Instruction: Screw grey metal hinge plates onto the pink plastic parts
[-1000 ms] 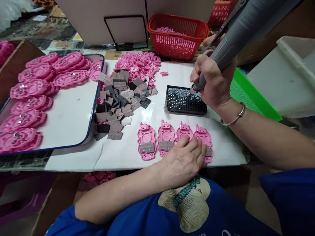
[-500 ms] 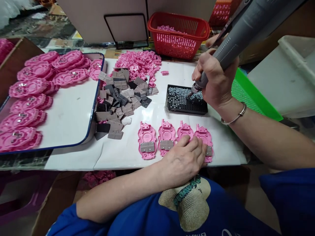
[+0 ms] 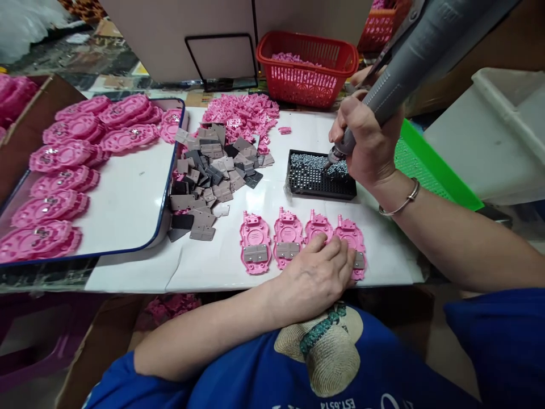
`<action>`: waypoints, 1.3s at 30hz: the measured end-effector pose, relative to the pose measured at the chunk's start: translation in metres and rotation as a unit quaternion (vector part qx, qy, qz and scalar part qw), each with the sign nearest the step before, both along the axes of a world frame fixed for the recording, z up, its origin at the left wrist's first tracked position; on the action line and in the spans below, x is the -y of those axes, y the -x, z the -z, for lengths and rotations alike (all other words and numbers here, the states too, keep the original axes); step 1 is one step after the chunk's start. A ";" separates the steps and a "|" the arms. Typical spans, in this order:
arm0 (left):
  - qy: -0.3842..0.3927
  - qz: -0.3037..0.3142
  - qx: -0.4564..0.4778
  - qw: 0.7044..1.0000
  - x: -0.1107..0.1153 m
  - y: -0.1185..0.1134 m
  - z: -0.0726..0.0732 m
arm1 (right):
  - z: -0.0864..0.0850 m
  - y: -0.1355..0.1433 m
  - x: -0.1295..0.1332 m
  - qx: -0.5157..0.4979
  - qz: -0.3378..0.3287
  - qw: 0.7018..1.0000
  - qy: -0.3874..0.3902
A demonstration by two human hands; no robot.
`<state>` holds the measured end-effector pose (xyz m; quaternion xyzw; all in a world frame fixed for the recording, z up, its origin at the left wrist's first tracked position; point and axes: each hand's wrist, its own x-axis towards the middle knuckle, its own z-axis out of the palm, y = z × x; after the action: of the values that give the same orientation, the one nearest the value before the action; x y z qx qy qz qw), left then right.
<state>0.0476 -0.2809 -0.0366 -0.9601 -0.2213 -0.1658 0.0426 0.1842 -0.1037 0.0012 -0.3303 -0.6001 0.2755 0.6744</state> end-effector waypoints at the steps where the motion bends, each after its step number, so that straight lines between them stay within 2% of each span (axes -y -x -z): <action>1: 0.001 -0.003 0.000 1.000 0.000 0.000 -0.001 | -0.002 -0.001 0.001 0.001 0.003 1.000 -0.001; 5: 0.011 -0.002 0.019 1.000 -0.001 0.003 -0.008 | -0.016 -0.002 0.012 -0.021 0.005 1.000 0.007; 8: 0.033 -0.005 0.060 0.998 -0.013 0.010 -0.022 | -0.026 -0.005 0.021 -0.063 -0.027 0.998 0.005; 12: 0.101 -0.094 0.119 0.983 -0.059 0.018 -0.041 | -0.033 -0.013 0.028 -0.085 -0.046 0.995 -0.007; 15: 0.172 -0.146 0.176 0.958 -0.101 0.012 -0.045 | -0.034 -0.018 0.031 -0.077 -0.033 0.996 -0.008; 17: 0.213 -0.153 0.168 0.950 -0.123 0.003 -0.043 | -0.034 -0.021 0.033 -0.080 -0.029 0.996 -0.004; 20: 0.241 -0.122 0.129 0.954 -0.142 -0.013 -0.037 | -0.034 -0.023 0.036 -0.089 -0.030 0.995 -0.016; 24: 0.266 -0.091 0.118 0.953 -0.150 -0.026 -0.028 | -0.034 -0.027 0.039 -0.089 -0.029 0.996 -0.012; 28: 0.276 -0.080 0.135 0.948 -0.153 -0.028 -0.023 | -0.033 -0.030 0.039 -0.107 -0.036 0.993 -0.018; 32: 0.242 -0.101 0.106 0.959 -0.153 -0.029 -0.023 | -0.033 -0.033 0.038 -0.106 -0.015 0.994 -0.025; 36: 0.193 -0.098 0.056 0.975 -0.150 -0.030 -0.026 | -0.034 -0.034 0.038 -0.120 -0.032 0.992 -0.030; 39: 0.183 -0.107 0.056 0.976 -0.150 -0.030 -0.026 | -0.034 -0.034 0.038 -0.121 -0.035 0.991 -0.045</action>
<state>0.0776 -0.1313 -0.0109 -0.9114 -0.3514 -0.1709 -0.1292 0.2182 -0.1413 0.0350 -0.2428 -0.5369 0.3100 0.7461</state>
